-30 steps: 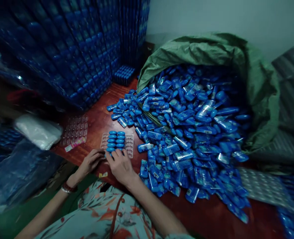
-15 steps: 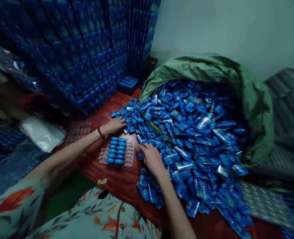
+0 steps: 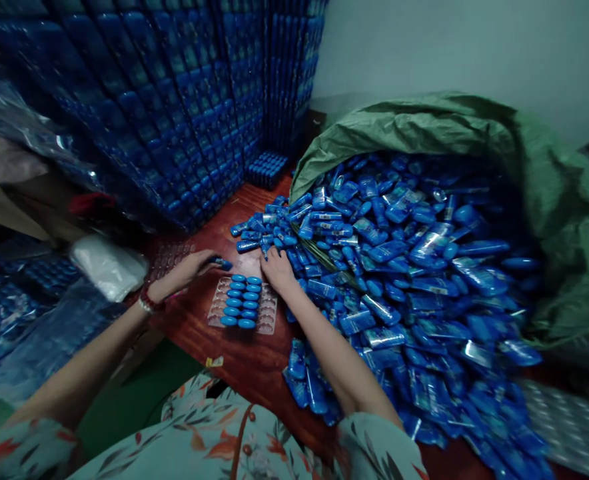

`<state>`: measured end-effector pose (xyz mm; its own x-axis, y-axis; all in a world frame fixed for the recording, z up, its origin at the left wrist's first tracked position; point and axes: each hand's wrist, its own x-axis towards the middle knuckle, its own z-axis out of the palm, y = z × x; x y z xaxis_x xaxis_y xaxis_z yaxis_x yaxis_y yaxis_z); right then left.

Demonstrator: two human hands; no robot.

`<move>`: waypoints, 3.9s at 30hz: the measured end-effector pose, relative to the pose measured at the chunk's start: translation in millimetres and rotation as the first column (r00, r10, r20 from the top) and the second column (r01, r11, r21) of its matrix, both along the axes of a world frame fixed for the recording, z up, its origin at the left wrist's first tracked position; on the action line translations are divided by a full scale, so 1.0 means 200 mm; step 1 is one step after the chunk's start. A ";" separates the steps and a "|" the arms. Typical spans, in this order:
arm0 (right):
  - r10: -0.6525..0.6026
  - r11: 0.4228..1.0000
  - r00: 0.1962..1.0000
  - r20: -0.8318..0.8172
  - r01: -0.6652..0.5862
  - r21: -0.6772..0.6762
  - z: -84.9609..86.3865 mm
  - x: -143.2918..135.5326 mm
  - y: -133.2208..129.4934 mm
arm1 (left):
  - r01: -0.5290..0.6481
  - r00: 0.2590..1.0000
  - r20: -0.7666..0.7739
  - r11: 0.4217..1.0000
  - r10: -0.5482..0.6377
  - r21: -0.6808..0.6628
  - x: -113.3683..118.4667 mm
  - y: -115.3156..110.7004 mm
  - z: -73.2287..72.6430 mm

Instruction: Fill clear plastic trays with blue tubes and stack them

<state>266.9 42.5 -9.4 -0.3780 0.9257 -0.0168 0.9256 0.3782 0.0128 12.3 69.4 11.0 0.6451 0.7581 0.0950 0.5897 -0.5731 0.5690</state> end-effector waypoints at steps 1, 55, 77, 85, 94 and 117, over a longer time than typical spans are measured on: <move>0.000 1.000 1.000 -0.017 0.000 -0.009 -0.01 0.00 0.01 | -0.040 0.999 0.014 0.999 0.040 -0.023 -0.04 -0.04 0.01; -0.255 0.965 0.767 -0.588 0.170 -0.197 -0.10 0.14 -0.46 | 0.119 0.943 -0.313 0.993 -0.113 0.000 0.11 -0.14 0.07; -0.199 0.980 0.906 -0.375 0.192 -0.057 0.12 0.12 -0.14 | 0.072 0.976 -0.203 0.997 -0.075 -0.019 0.26 0.30 0.07; -0.169 0.986 0.951 -0.259 0.160 -0.056 0.05 -0.12 0.28 | 0.042 0.950 -0.312 0.992 -0.003 0.116 0.40 0.32 -0.12; -0.095 0.992 0.781 -0.618 0.129 0.011 0.13 0.07 0.00 | -0.323 0.944 0.085 0.945 0.318 0.052 -0.23 -0.20 -0.05; -0.088 0.995 0.976 -0.200 0.078 -0.058 0.07 0.02 -0.61 | 0.078 0.990 -0.136 0.971 -0.047 0.226 0.01 -0.42 -0.08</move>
